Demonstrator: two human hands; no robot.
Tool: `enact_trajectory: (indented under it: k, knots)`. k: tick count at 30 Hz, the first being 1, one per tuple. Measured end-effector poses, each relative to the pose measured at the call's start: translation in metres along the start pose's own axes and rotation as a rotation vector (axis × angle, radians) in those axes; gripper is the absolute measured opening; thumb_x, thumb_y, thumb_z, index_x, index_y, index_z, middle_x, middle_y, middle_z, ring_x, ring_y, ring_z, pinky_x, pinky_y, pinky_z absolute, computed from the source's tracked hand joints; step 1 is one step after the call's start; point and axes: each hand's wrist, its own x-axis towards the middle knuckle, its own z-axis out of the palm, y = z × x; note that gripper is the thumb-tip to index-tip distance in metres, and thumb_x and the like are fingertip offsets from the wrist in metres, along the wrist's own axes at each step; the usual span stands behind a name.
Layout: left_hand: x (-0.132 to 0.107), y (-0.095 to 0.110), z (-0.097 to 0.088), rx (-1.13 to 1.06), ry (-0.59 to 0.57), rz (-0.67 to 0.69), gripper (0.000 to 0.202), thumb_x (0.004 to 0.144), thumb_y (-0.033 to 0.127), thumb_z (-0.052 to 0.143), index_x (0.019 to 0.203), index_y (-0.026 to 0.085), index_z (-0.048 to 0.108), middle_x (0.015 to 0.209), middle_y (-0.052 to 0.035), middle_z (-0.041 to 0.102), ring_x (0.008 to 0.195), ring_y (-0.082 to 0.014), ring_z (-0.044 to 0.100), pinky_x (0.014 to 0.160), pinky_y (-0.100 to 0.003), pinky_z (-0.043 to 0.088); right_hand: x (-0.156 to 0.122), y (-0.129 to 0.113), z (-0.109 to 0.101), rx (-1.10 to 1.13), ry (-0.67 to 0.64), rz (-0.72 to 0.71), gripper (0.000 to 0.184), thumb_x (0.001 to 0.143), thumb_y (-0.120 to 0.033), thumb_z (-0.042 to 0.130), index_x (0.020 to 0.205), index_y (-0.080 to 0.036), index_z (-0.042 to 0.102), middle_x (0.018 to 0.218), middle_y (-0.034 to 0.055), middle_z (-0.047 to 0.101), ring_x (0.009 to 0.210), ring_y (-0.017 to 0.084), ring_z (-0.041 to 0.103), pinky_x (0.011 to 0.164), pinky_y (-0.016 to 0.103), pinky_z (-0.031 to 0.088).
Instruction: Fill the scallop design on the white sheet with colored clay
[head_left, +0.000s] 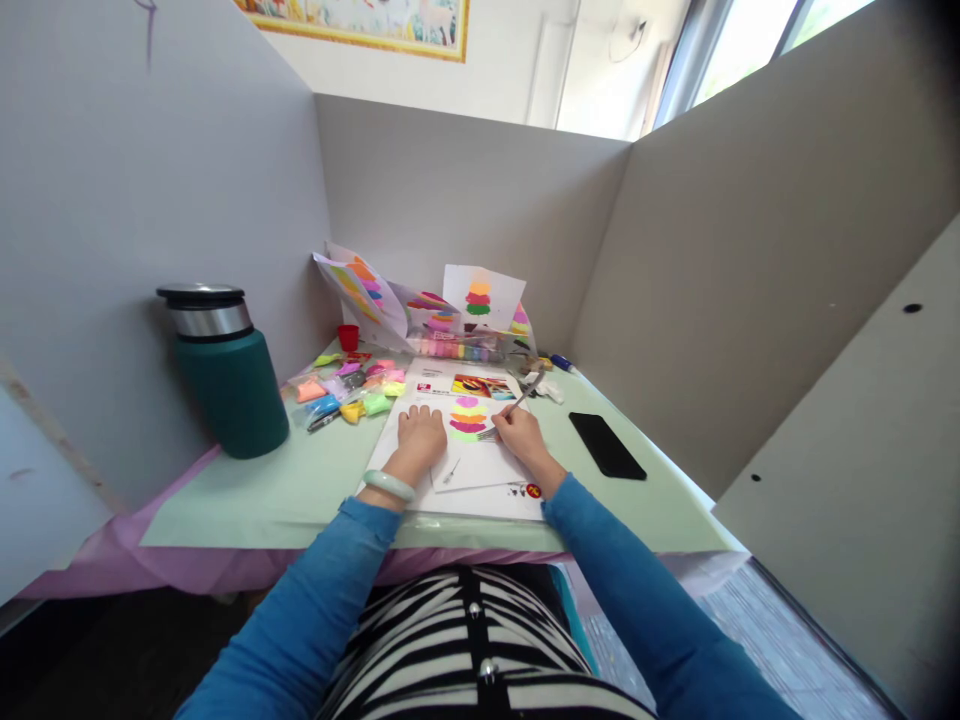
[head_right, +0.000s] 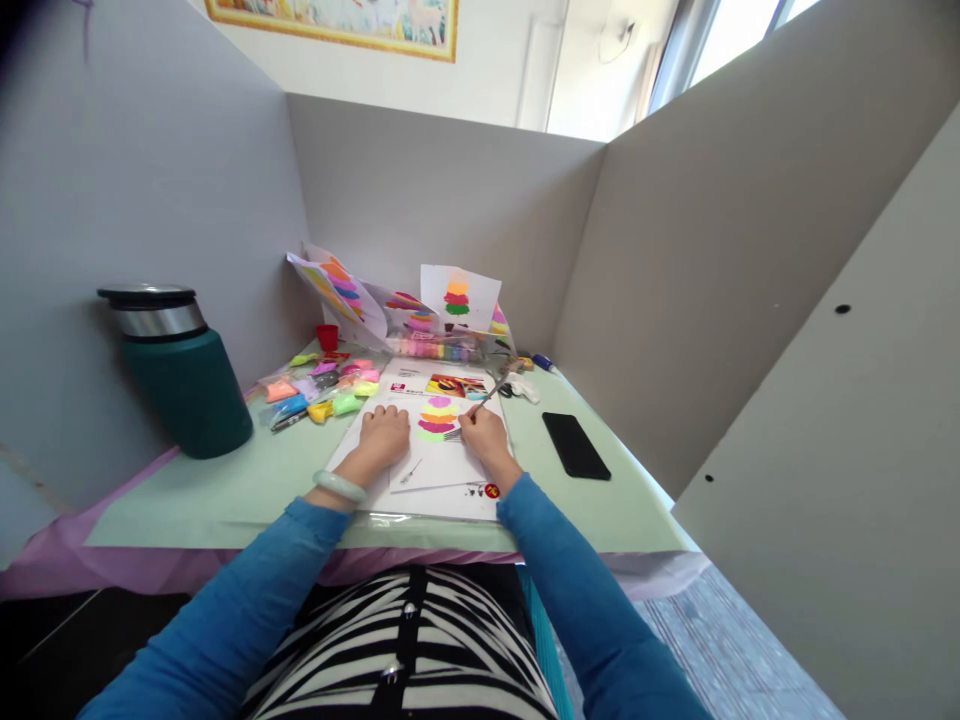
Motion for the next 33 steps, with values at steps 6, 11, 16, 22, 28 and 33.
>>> enact_trajectory:
  k: [6,11,16,22,28,33]
  knots:
    - [-0.001,0.0,-0.002,0.001,-0.005,0.0,0.038,0.088,0.011,0.033,0.116,0.011,0.059,0.12,-0.0177,0.057,0.113,-0.0295,0.047,0.092,-0.042,0.033,0.002,0.008,-0.003,0.032,0.053,0.03,0.015,0.08,-0.027,0.051,0.077,-0.02,0.064,0.058,0.0,0.065,0.07,0.017,0.063,0.066,0.023,0.039]
    - [-0.001,0.001,-0.003,-0.001,-0.023,-0.008,0.039,0.087,0.011,0.034,0.117,0.012,0.059,0.122,-0.018,0.056,0.115,-0.0297,0.046,0.093,-0.042,0.032,-0.002,0.0,0.003,0.132,0.021,-0.054,0.016,0.082,-0.031,0.053,0.078,-0.02,0.064,0.057,-0.0004,0.066,0.07,0.017,0.065,0.066,0.023,0.041]
    - [0.0,0.001,-0.002,-0.002,-0.01,-0.015,0.04,0.089,0.012,0.031,0.118,0.013,0.058,0.122,-0.0178,0.056,0.115,-0.0293,0.046,0.093,-0.042,0.032,-0.004,-0.006,0.006,0.056,-0.025,-0.087,0.017,0.084,-0.031,0.052,0.081,-0.019,0.065,0.062,0.0011,0.068,0.071,0.017,0.064,0.067,0.023,0.041]
    - [0.0,0.0,-0.001,-0.008,-0.009,-0.007,0.04,0.088,0.01,0.032,0.117,0.012,0.059,0.12,-0.018,0.056,0.114,-0.0294,0.046,0.093,-0.042,0.032,0.002,0.005,-0.001,-0.01,0.029,-0.007,0.016,0.082,-0.027,0.051,0.076,-0.02,0.064,0.058,0.0004,0.066,0.07,0.017,0.062,0.066,0.024,0.038]
    - [0.0,0.0,-0.001,0.005,-0.012,-0.006,0.039,0.087,0.012,0.034,0.118,0.014,0.058,0.121,-0.0177,0.056,0.114,-0.0289,0.046,0.093,-0.042,0.032,0.0,0.005,0.0,0.088,0.063,-0.021,0.016,0.081,-0.029,0.052,0.078,-0.02,0.065,0.056,-0.0006,0.065,0.069,0.017,0.064,0.065,0.023,0.04]
    - [-0.001,0.001,-0.001,0.004,-0.005,-0.007,0.039,0.087,0.011,0.034,0.117,0.013,0.059,0.121,-0.0178,0.056,0.113,-0.0293,0.047,0.092,-0.042,0.033,-0.004,-0.004,0.006,0.118,-0.004,-0.059,0.017,0.082,-0.032,0.053,0.08,-0.02,0.065,0.059,-0.0001,0.067,0.068,0.017,0.065,0.065,0.023,0.041]
